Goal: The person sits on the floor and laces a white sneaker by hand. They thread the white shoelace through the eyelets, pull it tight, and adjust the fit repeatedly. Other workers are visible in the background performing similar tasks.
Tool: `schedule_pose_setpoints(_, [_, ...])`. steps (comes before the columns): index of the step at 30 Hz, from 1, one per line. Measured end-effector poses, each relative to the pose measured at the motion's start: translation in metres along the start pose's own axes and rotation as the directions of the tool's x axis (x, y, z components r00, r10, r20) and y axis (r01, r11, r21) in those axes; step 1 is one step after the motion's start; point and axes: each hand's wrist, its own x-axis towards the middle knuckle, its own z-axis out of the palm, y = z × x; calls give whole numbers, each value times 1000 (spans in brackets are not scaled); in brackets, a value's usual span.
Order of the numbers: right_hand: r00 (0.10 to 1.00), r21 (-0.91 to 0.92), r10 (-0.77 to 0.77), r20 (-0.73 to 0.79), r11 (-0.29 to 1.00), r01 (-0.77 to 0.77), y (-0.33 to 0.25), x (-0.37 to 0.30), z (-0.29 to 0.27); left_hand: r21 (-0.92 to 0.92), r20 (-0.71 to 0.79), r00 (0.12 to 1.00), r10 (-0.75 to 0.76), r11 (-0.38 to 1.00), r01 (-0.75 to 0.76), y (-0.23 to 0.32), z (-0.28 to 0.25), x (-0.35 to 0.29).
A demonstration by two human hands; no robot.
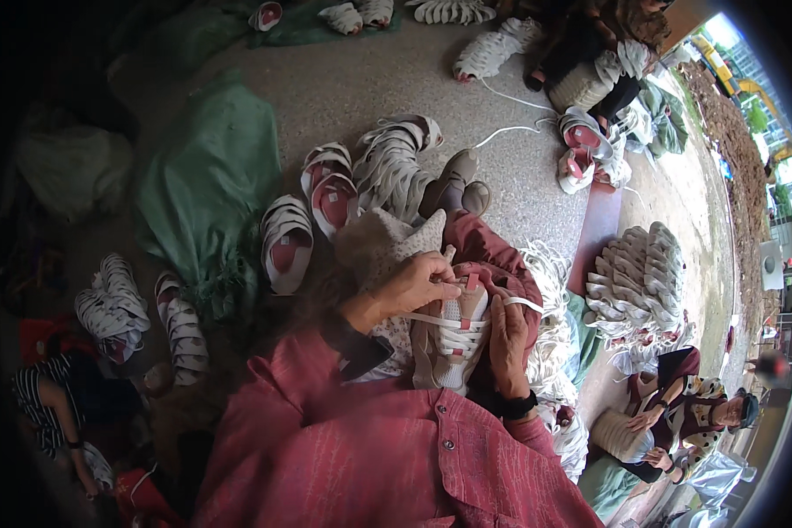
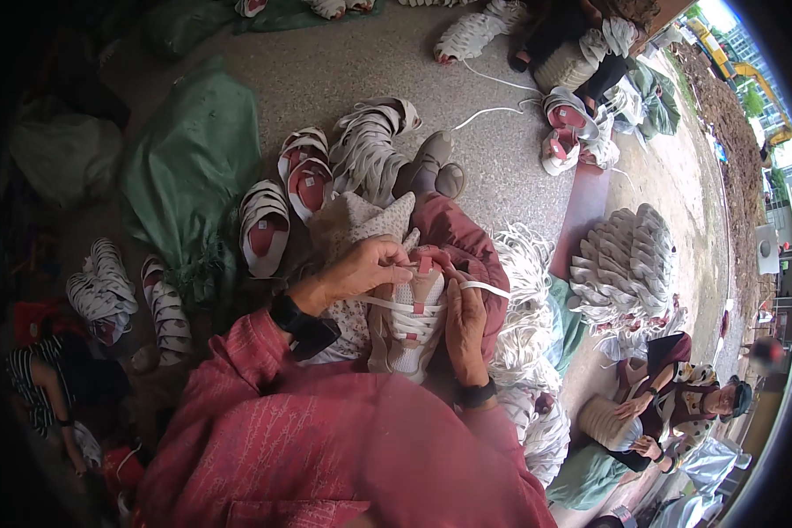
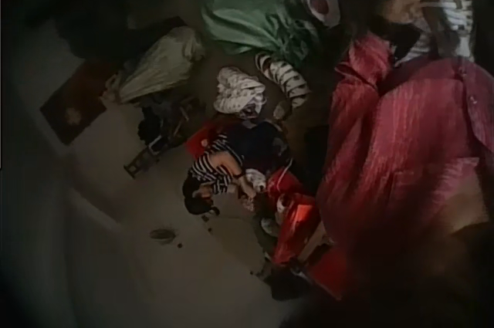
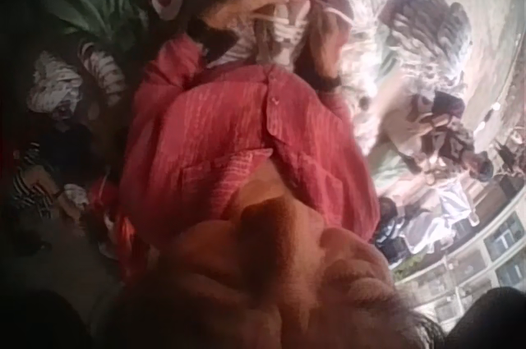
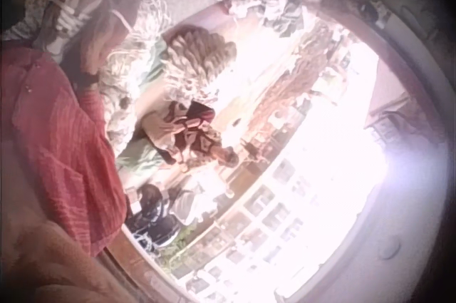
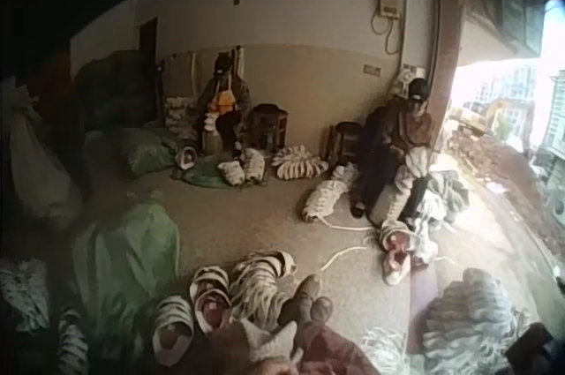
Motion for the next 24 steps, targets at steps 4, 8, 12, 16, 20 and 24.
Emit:
schedule_pose_setpoints(4, [998, 89, 66, 3, 994, -66, -19, 5, 0, -132, -44, 999, -28, 991, 22, 18, -5, -11])
schedule_pose_setpoints(8, [921, 484, 389, 22, 802, -350, -29, 1, -27, -42, -183, 979, 94, 994, -103, 26, -2, -34])
schedule_pose_setpoints(12, [899, 552, 399, -179, 798, -244, -17, -9, -56, 97, 108, 968, -226, 972, 216, 46, -14, -62])
schedule_pose_setpoints(16, [855, 672, 441, -272, 723, -159, -3, -24, -100, -2, 175, 872, -458, 885, 465, 52, -39, -83])
schedule_pose_setpoints(20, [799, 852, 550, -243, 515, -95, 42, -52, -159, -265, -65, 855, -515, 835, 483, 26, -90, -123])
schedule_pose_setpoints(24, [623, 950, 737, -263, 311, 33, 112, -71, -200, -98, -247, 762, -599, 797, 595, -7, -114, -153])
